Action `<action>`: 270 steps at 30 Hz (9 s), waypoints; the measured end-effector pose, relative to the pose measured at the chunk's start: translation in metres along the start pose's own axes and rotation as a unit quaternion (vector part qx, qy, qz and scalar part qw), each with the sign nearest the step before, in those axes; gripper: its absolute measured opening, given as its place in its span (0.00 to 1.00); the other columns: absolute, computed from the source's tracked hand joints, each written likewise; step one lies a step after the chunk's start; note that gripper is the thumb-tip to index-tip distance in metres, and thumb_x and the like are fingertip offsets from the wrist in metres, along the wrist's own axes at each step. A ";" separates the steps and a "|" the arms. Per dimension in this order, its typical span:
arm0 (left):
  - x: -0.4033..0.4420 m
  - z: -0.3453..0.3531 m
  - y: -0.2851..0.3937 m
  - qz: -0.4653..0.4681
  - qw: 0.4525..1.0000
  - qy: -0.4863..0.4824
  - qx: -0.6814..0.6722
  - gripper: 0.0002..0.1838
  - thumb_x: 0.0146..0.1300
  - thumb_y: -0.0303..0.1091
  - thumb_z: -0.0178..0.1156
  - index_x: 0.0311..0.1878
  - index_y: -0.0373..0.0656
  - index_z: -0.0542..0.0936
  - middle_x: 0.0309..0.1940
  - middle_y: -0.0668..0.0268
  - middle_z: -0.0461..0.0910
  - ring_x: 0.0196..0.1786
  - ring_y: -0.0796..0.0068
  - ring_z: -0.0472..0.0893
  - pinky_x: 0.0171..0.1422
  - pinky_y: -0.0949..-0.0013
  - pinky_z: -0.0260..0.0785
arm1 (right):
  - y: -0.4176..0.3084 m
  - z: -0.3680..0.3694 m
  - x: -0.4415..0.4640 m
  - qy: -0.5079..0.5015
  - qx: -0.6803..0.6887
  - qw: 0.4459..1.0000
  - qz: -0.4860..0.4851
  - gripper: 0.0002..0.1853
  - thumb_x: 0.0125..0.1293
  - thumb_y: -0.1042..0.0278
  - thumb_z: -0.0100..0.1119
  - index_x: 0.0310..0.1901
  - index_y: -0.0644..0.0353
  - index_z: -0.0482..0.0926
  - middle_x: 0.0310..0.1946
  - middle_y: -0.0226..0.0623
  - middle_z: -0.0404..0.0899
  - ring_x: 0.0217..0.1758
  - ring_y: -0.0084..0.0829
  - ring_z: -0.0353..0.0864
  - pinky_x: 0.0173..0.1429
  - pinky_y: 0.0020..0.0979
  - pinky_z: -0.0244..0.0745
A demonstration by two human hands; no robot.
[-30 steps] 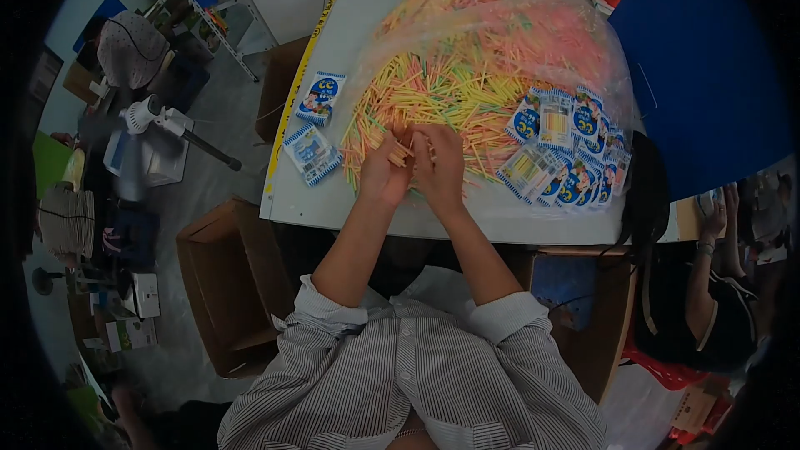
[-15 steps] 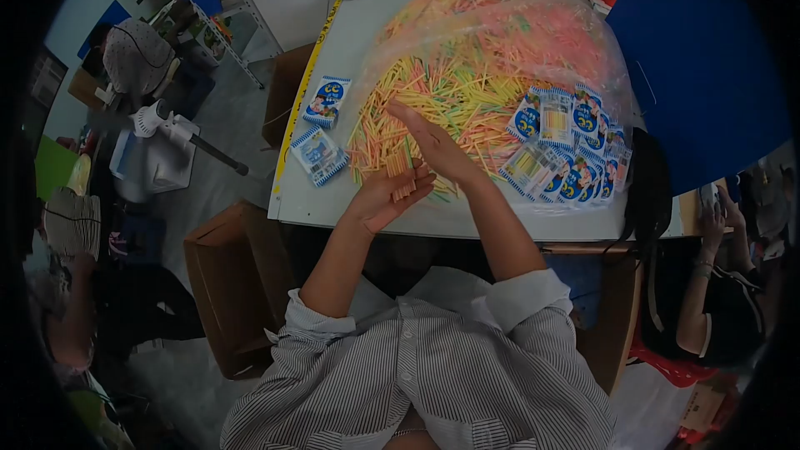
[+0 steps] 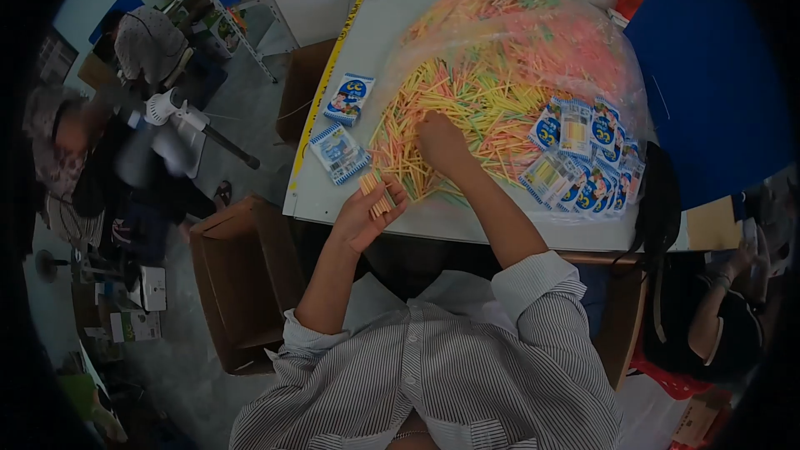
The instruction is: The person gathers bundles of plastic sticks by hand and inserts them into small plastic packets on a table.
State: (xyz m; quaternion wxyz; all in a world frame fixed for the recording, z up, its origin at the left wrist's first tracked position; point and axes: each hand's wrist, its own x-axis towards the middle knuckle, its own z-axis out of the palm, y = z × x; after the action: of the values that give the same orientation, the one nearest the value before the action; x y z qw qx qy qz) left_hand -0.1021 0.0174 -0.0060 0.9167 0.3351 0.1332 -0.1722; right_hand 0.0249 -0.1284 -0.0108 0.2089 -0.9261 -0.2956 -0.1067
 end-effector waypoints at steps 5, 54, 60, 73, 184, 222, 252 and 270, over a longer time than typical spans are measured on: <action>0.011 -0.025 -0.006 0.036 0.998 -0.014 -0.057 0.09 0.60 0.35 0.48 0.41 0.43 0.68 0.35 0.68 0.71 0.40 0.76 0.72 0.47 0.70 0.68 | 0.022 0.016 0.007 -0.003 -0.031 0.998 -0.053 0.05 0.46 0.69 0.55 0.23 0.62 0.75 0.26 0.43 0.71 0.34 0.41 0.70 0.38 0.37 0.66; -0.036 -0.010 -0.075 -0.145 0.984 -0.059 -0.082 0.09 0.59 0.32 0.48 0.41 0.40 0.68 0.32 0.67 0.71 0.35 0.79 0.73 0.41 0.77 0.70 | -0.073 -0.047 -0.087 -0.402 0.460 0.791 -0.016 0.21 0.66 0.55 0.32 0.46 0.63 0.69 0.42 0.36 0.72 0.44 0.25 0.69 0.50 0.26 0.63; -0.025 -0.014 -0.070 0.203 0.969 0.027 0.141 0.10 0.62 0.35 0.44 0.41 0.40 0.69 0.34 0.68 0.72 0.40 0.76 0.72 0.45 0.79 0.63 | -0.074 0.016 -0.106 -0.014 0.707 0.678 0.200 0.28 0.62 0.45 0.35 0.47 0.65 0.66 0.43 0.39 0.69 0.45 0.29 0.68 0.51 0.28 0.62; -0.015 -0.011 -0.069 0.376 0.887 0.176 0.204 0.18 0.63 0.42 0.39 0.41 0.35 0.70 0.31 0.62 0.68 0.33 0.66 0.69 0.40 0.68 0.62 | -0.134 -0.010 -0.103 -0.064 0.791 0.508 0.335 0.28 0.62 0.45 0.32 0.45 0.65 0.67 0.43 0.40 0.70 0.43 0.32 0.70 0.48 0.30 0.65; -0.022 0.012 -0.057 0.007 0.992 -0.019 0.125 0.08 0.63 0.33 0.42 0.39 0.41 0.67 0.27 0.71 0.66 0.20 0.89 0.57 0.21 0.87 0.50 | -0.053 -0.026 -0.105 -0.082 0.626 0.743 0.223 0.09 0.55 0.75 0.52 0.38 0.66 0.69 0.20 0.28 0.69 0.19 0.15 0.69 0.23 0.16 0.65; -0.014 0.011 -0.051 0.009 0.997 -0.014 0.076 0.08 0.63 0.33 0.42 0.40 0.41 0.67 0.28 0.71 0.68 0.20 0.89 0.58 0.21 0.87 0.51 | -0.042 -0.026 -0.105 0.000 0.719 0.631 0.292 0.15 0.60 0.67 0.48 0.47 0.63 0.67 0.36 0.29 0.70 0.24 0.13 0.65 0.24 0.13 0.60; -0.025 0.007 -0.055 0.015 0.991 -0.046 0.126 0.10 0.63 0.35 0.42 0.42 0.39 0.67 0.27 0.71 0.67 0.21 0.89 0.59 0.22 0.86 0.52 | -0.064 -0.028 -0.105 -0.084 0.618 0.742 0.246 0.09 0.57 0.70 0.50 0.36 0.65 0.73 0.20 0.25 0.70 0.20 0.13 0.67 0.22 0.15 0.63; -0.024 0.001 -0.059 0.018 0.991 -0.040 0.128 0.10 0.63 0.36 0.43 0.38 0.39 0.68 0.26 0.71 0.69 0.19 0.90 0.57 0.21 0.86 0.51 | -0.067 -0.024 -0.105 -0.083 0.576 0.767 0.271 0.08 0.55 0.72 0.53 0.35 0.65 0.75 0.24 0.28 0.72 0.22 0.12 0.68 0.24 0.14 0.64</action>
State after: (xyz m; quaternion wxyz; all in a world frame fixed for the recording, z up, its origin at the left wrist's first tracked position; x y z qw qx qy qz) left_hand -0.1474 -0.0207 -0.0303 0.8739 0.4446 0.0671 -0.1850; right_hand -0.1013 -0.1429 -0.0012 0.6977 -0.6791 -0.0542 0.2217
